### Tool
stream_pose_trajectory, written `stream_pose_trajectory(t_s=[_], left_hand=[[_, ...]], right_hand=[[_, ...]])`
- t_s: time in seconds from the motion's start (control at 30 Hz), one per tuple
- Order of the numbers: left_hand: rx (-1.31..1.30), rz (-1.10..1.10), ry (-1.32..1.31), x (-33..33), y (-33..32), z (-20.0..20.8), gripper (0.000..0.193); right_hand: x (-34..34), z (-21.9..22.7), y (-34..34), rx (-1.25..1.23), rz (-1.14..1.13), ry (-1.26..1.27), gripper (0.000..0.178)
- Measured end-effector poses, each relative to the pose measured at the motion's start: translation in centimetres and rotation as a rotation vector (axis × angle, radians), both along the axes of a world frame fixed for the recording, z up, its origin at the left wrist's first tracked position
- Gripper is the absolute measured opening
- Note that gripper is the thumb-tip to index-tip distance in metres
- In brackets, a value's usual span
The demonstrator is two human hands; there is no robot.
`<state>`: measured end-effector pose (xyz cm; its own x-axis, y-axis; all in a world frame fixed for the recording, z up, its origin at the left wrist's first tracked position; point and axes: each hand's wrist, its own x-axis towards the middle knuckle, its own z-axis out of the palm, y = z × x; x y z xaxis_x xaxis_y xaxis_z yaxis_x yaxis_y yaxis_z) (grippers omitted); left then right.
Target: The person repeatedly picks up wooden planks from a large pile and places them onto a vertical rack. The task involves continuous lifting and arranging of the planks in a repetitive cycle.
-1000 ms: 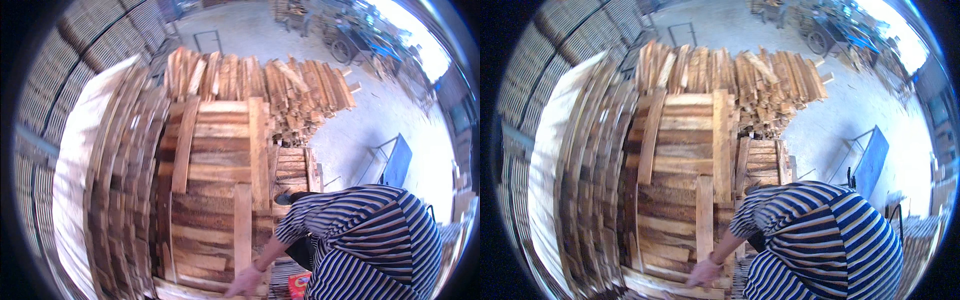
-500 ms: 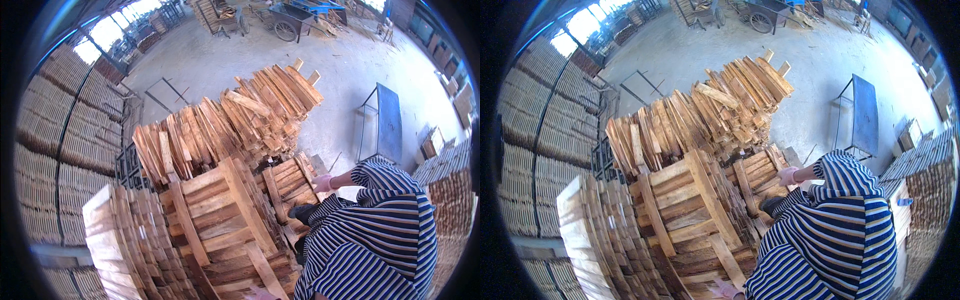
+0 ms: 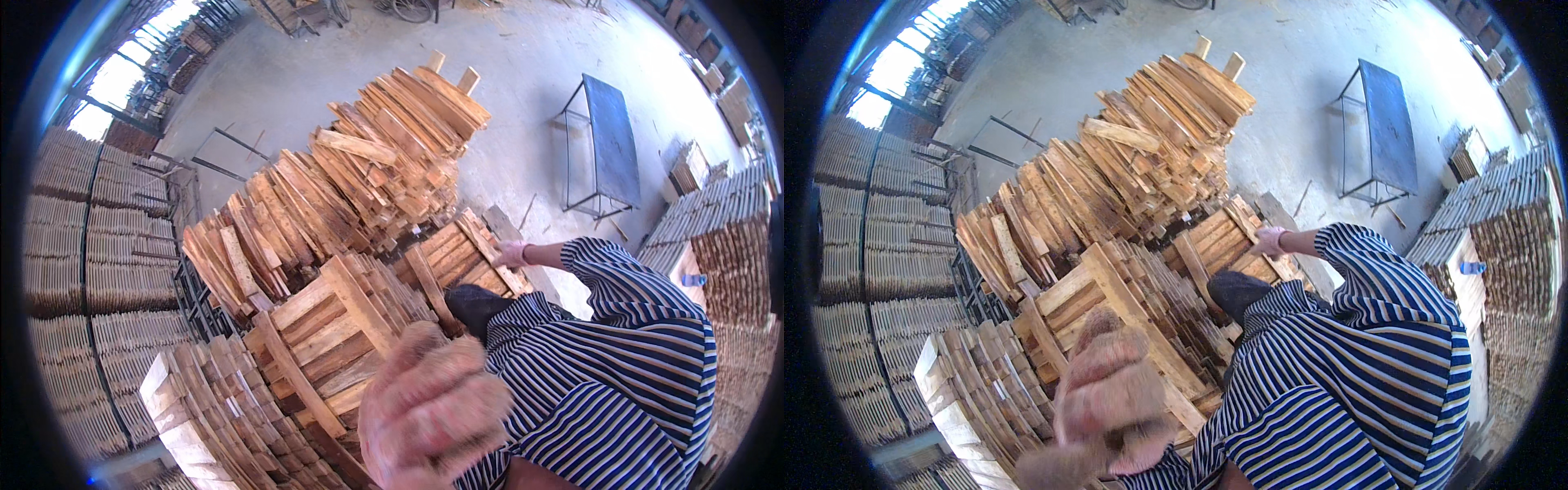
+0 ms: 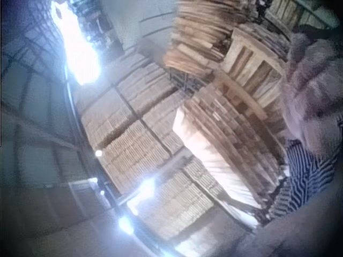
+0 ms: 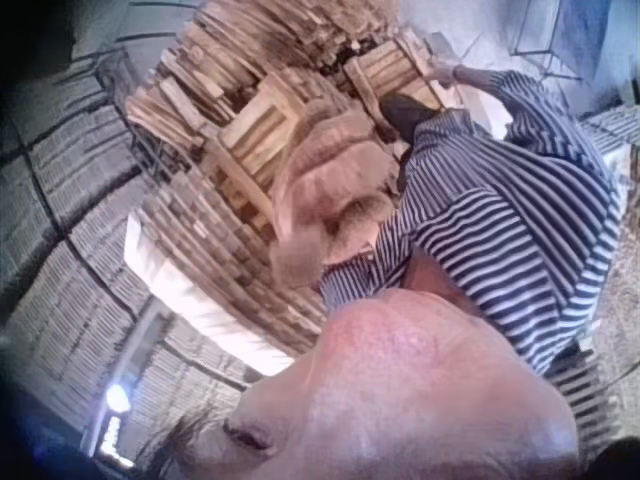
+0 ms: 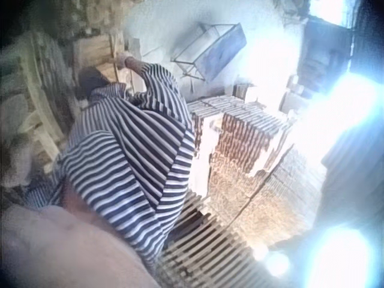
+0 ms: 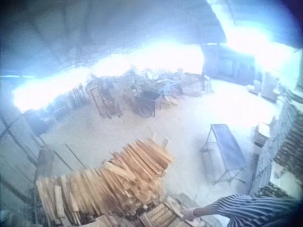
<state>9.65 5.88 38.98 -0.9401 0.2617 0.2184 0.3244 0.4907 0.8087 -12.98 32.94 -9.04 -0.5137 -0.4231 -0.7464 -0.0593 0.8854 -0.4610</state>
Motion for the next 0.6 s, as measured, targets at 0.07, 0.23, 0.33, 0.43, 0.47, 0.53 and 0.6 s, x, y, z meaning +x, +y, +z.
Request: stream_pose_trajectory(t_s=[0.07,0.23,0.33,0.43,0.47,0.53,0.6], left_hand=[[0.105,-0.187,0.057,-3.3,-1.5,-0.5,0.055],[0.328,-0.366,0.095,-13.7,-4.8,-7.1,0.052],[0.392,-0.326,0.111,-19.7,-6.9,-12.0,0.051],[0.404,-0.178,0.152,-24.9,-8.8,-15.5,0.051],[0.395,-0.040,0.161,-26.9,-8.3,-15.9,0.044],[0.363,0.268,0.102,-29.1,-8.7,-19.2,0.042],[0.402,0.569,-0.026,-30.4,-9.3,-22.8,0.042]], right_hand=[[-2.0,-0.3,-2.3,0.012,-0.148,0.022,0.061],[-12.7,-4.0,-6.2,0.089,-0.404,0.264,0.070],[-20.6,-5.4,-11.1,0.117,-0.471,0.355,0.083],[-27.9,-7.0,-16.0,0.134,-0.435,0.564,0.087],[-30.1,-8.1,-16.1,0.171,-0.409,0.647,0.088],[-34.1,-9.4,-18.0,0.159,-0.331,0.757,0.086],[-36.7,-10.4,-19.6,0.203,-0.375,0.682,0.088]])
